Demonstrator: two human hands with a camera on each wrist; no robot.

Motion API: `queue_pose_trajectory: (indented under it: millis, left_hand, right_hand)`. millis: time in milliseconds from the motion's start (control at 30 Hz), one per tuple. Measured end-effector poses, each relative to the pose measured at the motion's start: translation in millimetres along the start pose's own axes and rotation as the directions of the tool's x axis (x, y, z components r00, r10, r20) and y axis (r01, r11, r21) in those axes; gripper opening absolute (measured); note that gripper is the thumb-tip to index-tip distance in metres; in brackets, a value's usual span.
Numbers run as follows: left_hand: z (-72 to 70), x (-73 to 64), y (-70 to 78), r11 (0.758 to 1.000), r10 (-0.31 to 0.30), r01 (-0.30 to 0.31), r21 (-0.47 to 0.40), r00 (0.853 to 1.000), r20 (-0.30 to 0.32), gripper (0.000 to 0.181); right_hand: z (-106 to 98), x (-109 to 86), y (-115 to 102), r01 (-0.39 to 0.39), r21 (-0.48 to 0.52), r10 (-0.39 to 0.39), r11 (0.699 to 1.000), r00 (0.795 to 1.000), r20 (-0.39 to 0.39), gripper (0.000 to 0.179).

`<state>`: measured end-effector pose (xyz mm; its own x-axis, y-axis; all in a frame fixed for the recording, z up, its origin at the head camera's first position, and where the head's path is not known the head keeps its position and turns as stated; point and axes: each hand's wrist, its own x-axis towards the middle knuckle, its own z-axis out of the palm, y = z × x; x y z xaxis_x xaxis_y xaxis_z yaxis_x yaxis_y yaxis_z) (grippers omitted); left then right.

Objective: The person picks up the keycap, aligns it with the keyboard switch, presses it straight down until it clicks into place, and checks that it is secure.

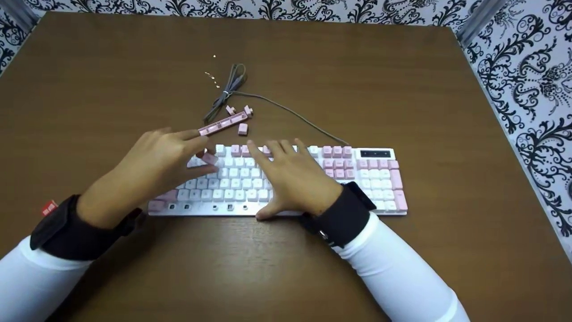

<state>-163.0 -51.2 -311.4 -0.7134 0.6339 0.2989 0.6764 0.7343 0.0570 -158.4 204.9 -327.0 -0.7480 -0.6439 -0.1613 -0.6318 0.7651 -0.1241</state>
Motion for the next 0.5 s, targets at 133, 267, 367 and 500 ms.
queue_pose_trajectory:
  millis: [133,267,367,500]
  left_hand:
    - [3.2,-5.4,2.6,1.000,0.010,-0.010,0.007,1.000,-0.020,0.033]
    - [4.9,-7.8,4.8,1.000,0.020,-0.020,-0.018,1.000,0.009,0.030]
    - [4.5,-7.9,5.6,0.998,0.036,-0.034,-0.052,0.999,0.039,0.025]
    - [4.1,-8.8,4.1,0.996,0.035,-0.028,-0.087,0.996,0.084,0.019]
  right_hand:
    - [1.7,1.7,0.0,0.005,0.013,-0.005,1.000,1.000,0.004,0.133]
    - [1.9,1.1,-0.2,0.002,0.019,-0.002,1.000,1.000,0.016,0.133]
    - [0.7,0.2,0.5,-0.007,0.017,0.007,1.000,1.000,0.021,0.133]
    - [0.1,0.0,1.1,-0.013,0.024,0.012,1.000,1.000,0.028,0.133]
